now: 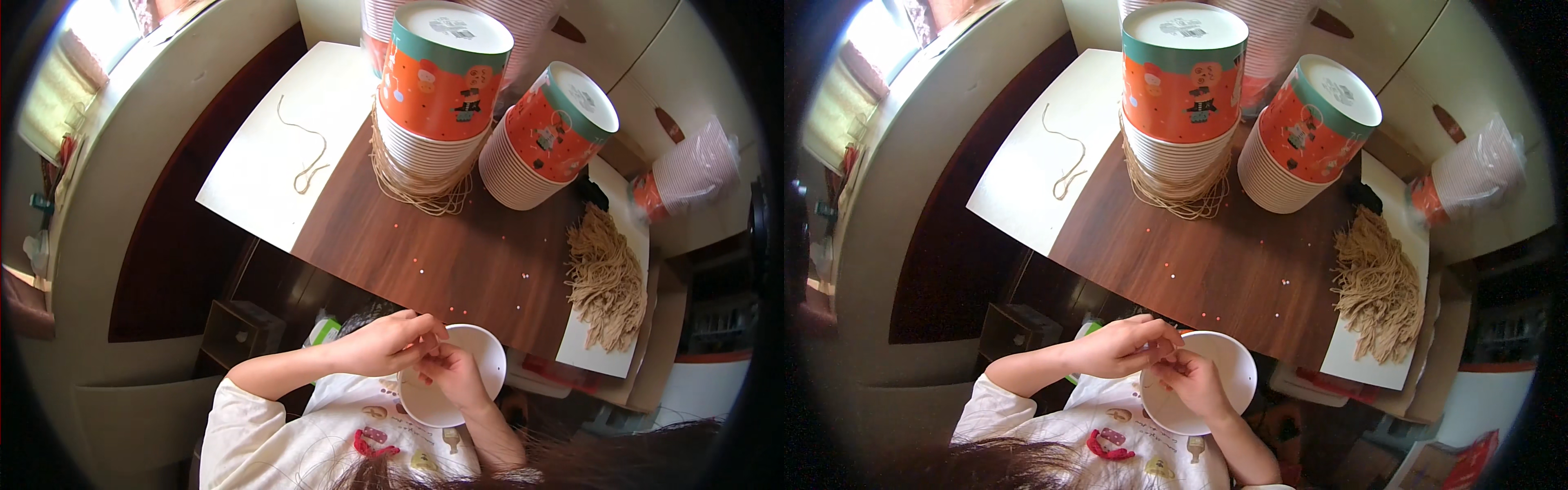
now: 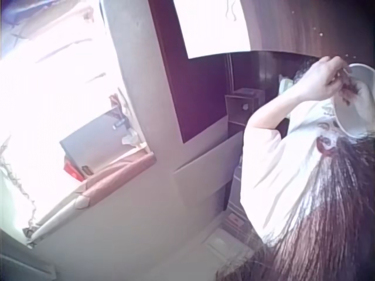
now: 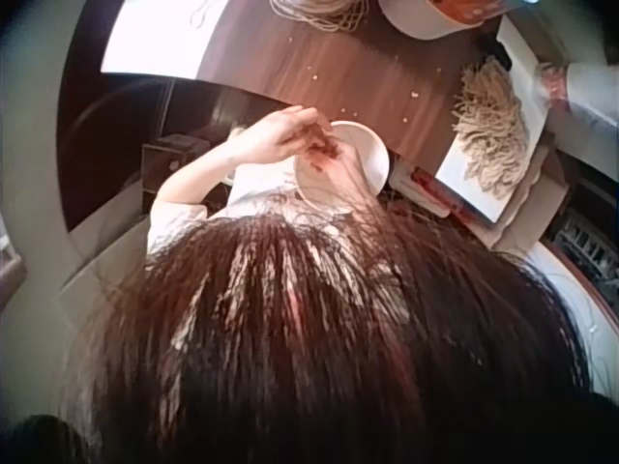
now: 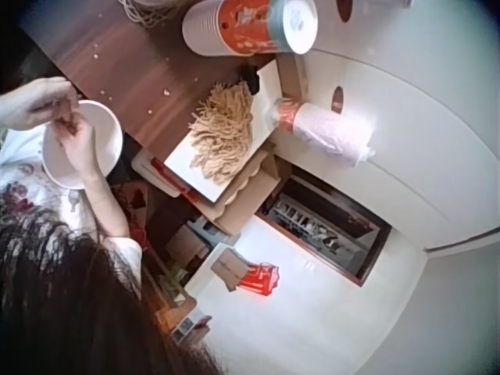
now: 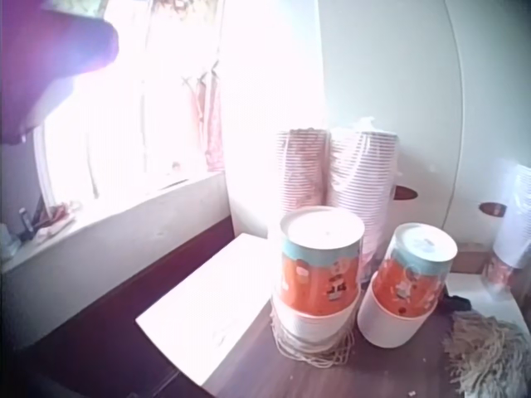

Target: Attaching elastic bands to cardboard buckets for packaging or preparation.

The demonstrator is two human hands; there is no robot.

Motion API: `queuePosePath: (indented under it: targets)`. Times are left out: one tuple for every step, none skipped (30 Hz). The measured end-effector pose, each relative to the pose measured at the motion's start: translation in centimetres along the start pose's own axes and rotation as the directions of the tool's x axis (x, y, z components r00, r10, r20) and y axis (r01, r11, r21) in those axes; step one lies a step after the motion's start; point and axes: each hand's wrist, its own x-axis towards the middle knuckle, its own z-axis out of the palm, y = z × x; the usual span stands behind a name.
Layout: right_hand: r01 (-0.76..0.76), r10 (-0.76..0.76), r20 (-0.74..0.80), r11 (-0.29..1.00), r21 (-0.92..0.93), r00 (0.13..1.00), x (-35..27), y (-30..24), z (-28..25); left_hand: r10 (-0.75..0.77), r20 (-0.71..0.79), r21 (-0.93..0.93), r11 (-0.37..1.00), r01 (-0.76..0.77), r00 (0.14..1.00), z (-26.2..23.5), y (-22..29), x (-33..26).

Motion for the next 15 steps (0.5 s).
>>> queuePosePath:
  targets:
    - [-0.006,0.006,-0.026,1.0,-0.001,1.0,0.0,-0.1,0.1,0.054,-0.024,0.075,0.996,-0.052,0.998,-0.1,-0.3,0.1]
    - [-0.008,0.008,-0.025,1.0,0.001,1.0,0.0,0.0,0.1,0.108,-0.045,0.15,0.984,-0.1,0.993,-0.1,-0.5,0.1]
    - [0.002,-0.002,-0.019,1.0,-0.001,1.0,-0.1,0.0,-0.1,0.107,-0.04,0.149,0.984,-0.1,0.993,-0.2,-0.7,0.0]
    - [0.012,-0.012,-0.012,1.0,-0.003,1.0,-0.2,0.1,-0.2,0.134,-0.08,0.172,0.978,-0.119,0.988,-0.4,-0.9,-0.3]
    - [0.01,-0.01,-0.015,1.0,0.0,1.0,-0.2,0.1,-0.3,0.161,-0.119,0.195,0.971,-0.136,0.98,-0.7,-1.1,-0.7]
    - [0.021,-0.021,-0.013,1.0,0.004,1.0,-0.2,0.2,-0.5,0.048,-0.158,0.144,0.989,-0.026,0.986,-0.7,-1.0,-1.2]
    - [0.032,-0.032,-0.012,0.999,0.007,0.999,-0.2,0.2,-0.7,0.047,-0.151,0.143,0.989,-0.025,0.987,-0.7,-1.3,-1.7]
    - [0.031,-0.031,-0.017,0.999,0.011,0.999,-0.2,0.3,-0.8,-0.001,-0.128,0.165,0.986,0.022,0.992,-0.7,-1.8,-2.3]
    - [0.034,-0.034,-0.005,0.999,0.034,0.999,-0.3,0.4,-0.9,-0.052,-0.111,0.189,0.979,0.072,0.992,-0.5,-2.1,-2.8]
    - [0.038,-0.038,0.007,0.998,0.056,0.999,-0.3,0.5,-0.9,-0.073,-0.108,0.21,0.973,0.094,0.991,-0.2,-2.3,-3.2]
    - [0.036,-0.037,0.007,0.998,0.058,0.999,-0.3,0.5,-1.0,-0.075,-0.113,0.227,0.969,0.099,0.991,0.2,-2.5,-3.6]
    - [0.027,-0.028,0.006,0.998,0.06,1.0,-0.3,0.5,-0.9,-0.078,-0.122,0.243,0.964,0.106,0.989,0.6,-2.7,-4.0]
    - [0.019,-0.019,0.004,0.998,0.062,1.0,-0.3,0.5,-0.9,-0.099,-0.138,0.251,0.959,0.131,0.986,1.1,-2.8,-4.2]
    - [0.016,-0.017,0.007,0.998,0.061,1.0,-0.4,0.4,-0.9,-0.101,-0.14,0.25,0.959,0.134,0.985,1.5,-3.2,-4.3]
    - [0.012,-0.013,0.009,0.998,0.057,1.0,-0.4,0.2,-0.8,-0.078,-0.172,0.254,0.96,0.12,0.982,2.0,-3.6,-4.4]
